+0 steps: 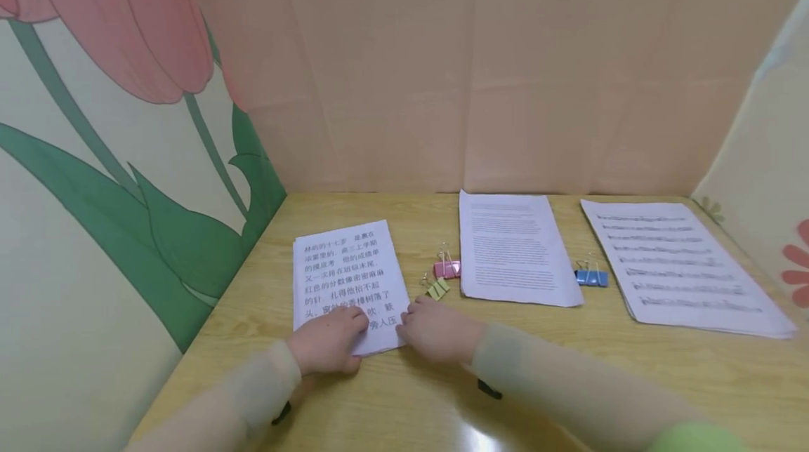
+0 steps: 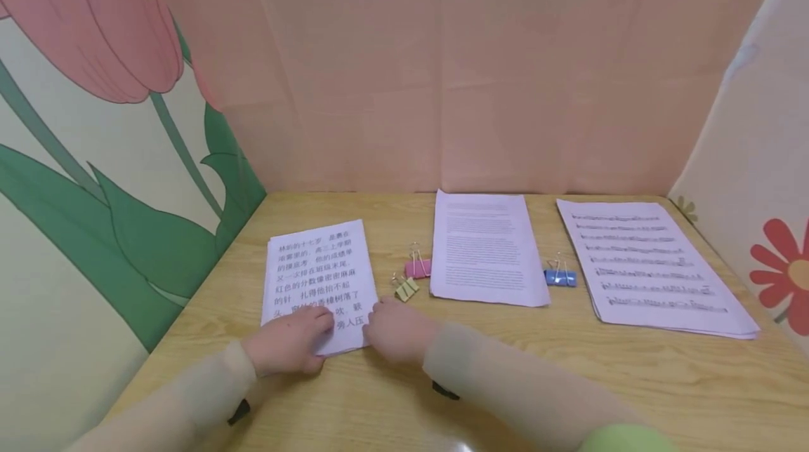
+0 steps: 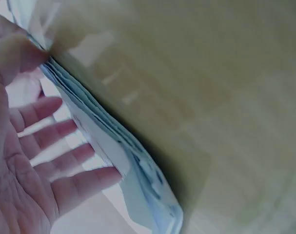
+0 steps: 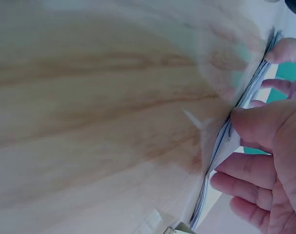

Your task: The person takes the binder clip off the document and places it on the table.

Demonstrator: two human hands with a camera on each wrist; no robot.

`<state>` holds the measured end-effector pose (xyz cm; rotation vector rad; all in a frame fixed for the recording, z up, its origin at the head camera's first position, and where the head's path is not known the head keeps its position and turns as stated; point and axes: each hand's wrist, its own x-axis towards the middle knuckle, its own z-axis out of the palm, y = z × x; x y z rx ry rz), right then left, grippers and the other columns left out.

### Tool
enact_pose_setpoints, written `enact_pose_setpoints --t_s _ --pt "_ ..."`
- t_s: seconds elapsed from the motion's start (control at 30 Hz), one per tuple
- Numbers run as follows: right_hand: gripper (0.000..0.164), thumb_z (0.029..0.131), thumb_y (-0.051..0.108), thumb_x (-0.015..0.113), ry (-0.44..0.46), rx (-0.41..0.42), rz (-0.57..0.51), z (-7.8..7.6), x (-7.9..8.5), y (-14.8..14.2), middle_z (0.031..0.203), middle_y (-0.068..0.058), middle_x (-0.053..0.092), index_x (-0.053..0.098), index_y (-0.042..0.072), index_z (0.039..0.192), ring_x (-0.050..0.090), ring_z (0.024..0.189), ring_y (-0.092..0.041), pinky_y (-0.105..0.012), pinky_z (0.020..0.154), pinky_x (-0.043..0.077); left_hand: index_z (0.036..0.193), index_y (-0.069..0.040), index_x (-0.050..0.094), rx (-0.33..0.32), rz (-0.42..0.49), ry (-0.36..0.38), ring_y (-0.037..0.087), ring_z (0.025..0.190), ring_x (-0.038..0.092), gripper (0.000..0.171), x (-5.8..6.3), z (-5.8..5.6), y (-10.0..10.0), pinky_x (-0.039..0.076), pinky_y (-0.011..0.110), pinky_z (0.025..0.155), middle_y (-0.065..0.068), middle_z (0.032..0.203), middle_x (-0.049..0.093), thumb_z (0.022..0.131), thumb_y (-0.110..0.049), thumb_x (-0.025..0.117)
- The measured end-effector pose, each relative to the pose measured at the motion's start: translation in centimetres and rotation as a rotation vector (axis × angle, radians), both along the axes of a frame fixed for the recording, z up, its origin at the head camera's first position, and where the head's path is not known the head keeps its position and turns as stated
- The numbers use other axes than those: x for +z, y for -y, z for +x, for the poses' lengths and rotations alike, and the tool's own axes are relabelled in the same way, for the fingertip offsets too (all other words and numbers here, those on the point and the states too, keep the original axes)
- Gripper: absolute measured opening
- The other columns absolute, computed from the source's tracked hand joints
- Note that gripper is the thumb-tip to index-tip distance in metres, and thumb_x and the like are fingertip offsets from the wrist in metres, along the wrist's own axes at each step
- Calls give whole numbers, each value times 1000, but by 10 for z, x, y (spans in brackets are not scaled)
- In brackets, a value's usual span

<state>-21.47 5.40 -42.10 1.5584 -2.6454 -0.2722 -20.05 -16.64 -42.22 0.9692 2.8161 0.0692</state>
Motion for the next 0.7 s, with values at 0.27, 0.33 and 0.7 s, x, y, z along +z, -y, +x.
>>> enact_pose_setpoints --t_s 0.27,0.33,0.7 --pt "16 84 28 50 -6 -37 24 -15 4 24 70 3 54 61 17 85 47 68 -13 -30 72 36 105 -20 52 42 14 31 15 98 46 48 -1 -29 25 37 34 84 -7 106 51 63 -35 69" --pt "17 85 28 49 -9 -54 28 -18 5 31 71 2 54 62 16 86 47 69 -13 -29 71 36 105 -20 52 54 10 41 15 97 46 48 0 -35 29 38 35 82 -7 104 52 63 -34 69" --pt "15 81 28 54 -25 -143 59 -40 5 59 71 4 57 64 18 84 46 74 -15 -31 77 35 126 -17 43 191 24 138 16 111 39 67 -1 -65 48 30 37 92 -5 117 49 66 -28 69"
